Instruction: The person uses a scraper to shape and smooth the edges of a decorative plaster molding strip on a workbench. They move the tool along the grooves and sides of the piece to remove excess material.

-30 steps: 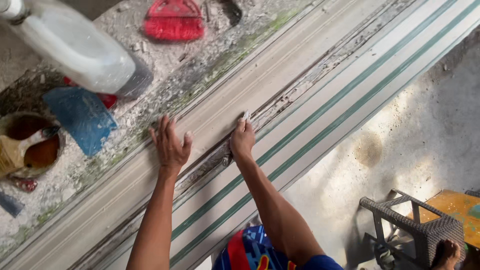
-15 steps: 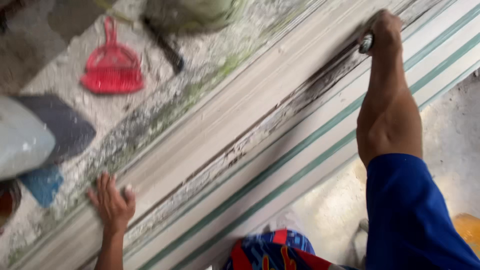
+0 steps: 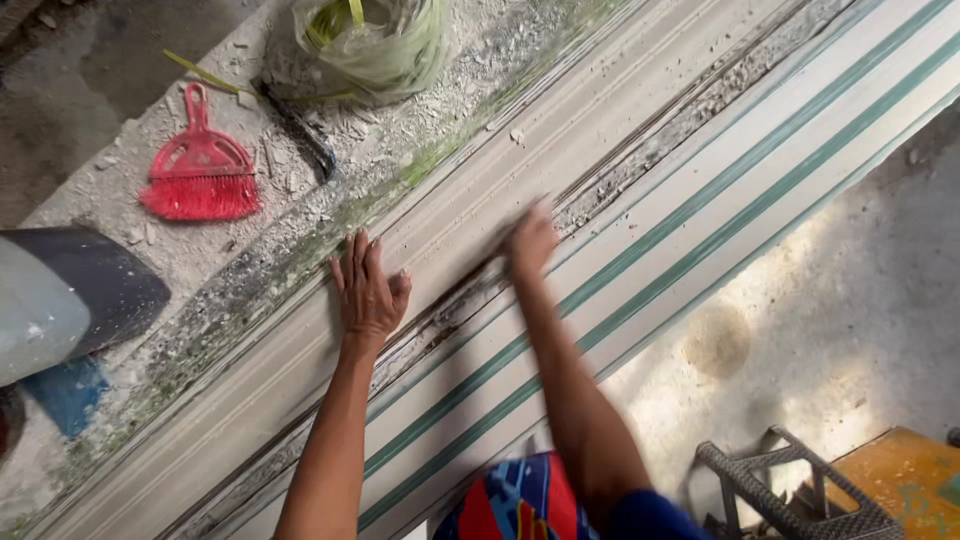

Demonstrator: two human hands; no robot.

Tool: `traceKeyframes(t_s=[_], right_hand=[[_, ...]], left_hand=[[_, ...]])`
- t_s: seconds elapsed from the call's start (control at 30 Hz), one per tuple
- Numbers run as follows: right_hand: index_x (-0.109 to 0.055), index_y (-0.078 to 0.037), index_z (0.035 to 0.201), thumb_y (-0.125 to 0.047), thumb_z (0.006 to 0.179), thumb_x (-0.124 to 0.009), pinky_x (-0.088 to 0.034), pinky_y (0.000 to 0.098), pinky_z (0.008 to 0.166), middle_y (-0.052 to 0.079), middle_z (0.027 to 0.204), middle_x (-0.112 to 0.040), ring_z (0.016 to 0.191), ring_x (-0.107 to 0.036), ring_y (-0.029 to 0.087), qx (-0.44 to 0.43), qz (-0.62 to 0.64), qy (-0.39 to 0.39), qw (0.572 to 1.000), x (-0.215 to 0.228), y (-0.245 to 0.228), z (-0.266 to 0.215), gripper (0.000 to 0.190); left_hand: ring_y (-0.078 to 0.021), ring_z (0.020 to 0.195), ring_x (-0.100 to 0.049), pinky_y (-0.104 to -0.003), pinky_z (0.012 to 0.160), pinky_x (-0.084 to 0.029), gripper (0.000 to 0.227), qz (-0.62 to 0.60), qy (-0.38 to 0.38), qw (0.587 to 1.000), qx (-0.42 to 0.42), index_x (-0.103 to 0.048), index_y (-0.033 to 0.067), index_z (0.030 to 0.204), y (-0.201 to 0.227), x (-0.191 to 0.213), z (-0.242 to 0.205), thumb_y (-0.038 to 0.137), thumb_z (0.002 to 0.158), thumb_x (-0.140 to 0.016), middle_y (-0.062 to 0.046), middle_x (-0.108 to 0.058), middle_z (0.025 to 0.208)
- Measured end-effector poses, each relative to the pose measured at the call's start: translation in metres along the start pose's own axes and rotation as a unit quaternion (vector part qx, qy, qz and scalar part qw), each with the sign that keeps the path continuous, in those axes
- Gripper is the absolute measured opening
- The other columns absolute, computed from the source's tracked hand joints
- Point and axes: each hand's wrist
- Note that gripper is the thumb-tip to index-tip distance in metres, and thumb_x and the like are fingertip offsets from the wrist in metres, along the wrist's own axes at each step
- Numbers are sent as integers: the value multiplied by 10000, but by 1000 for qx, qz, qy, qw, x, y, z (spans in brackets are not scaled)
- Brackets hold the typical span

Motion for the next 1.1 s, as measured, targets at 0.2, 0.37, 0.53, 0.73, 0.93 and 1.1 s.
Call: traceKeyframes(t_s=[0.2,0.37,0.53,0.73,0.93,1.1], right_hand=[[-676,-234,1137,-377,790,-670,-539,507,962,165,1161,-721,1131,-688,400,247,-456,22,855,103,-115,207,375],[-619,-82,1326,-238,947,-720,-570,590,908,272,1086,-740,1070,-713,446,218,-485,-1,847,51,-41,195,423],[-595,-149,1391,-587,1027,-433,-514,566,1015,221,1298,-659,1234,-624,419,-10,-99,-34,995,-26,42,-40,592],[-770,7,897,-467,1039,-465,-543,551,795,261,852,-739,933,-737,434,128,-180,1,975,84,-70,171,580],[-783,70,839,-166,860,-691,-556,488,681,299,830,-748,771,-723,398,-16,-429,-174,886,200,-245,449,254],[-503,-108,780,-121,983,-414,-379,212,400,24,616,-485,475,-429,108,-82,251,-76,962,245,-272,482,222]], left_hand=[[-373,1415,-521,-602,1204,-216,648,46,53,997,-25,-614,65,1350,0,-7,-3,578,993,-442,-212,-576,1463],[-399,1464,-458,-650,1189,-198,639,20,74,996,-34,-590,64,1404,5,0,7,509,954,-502,-234,-522,1520],[-387,1406,-536,-628,1164,-265,636,37,70,997,-15,-598,54,1367,-2,6,-4,542,1000,-422,-216,-588,1452],[-424,1401,-546,-653,1155,-286,656,59,50,997,8,-603,23,1372,-5,5,-8,548,1025,-417,-251,-599,1449],[-476,1426,-545,-663,1201,-284,578,108,18,994,17,-586,-39,1389,2,9,-3,393,1036,-432,-289,-616,1459],[-484,1513,-524,-691,1280,-258,618,203,-44,978,2,-671,-90,1397,23,10,18,369,1075,-410,-322,-627,1534]])
Point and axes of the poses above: each hand's wrist, its own z-axis towards the middle knuckle, its own x-axis out of the back of the hand, y = z × x
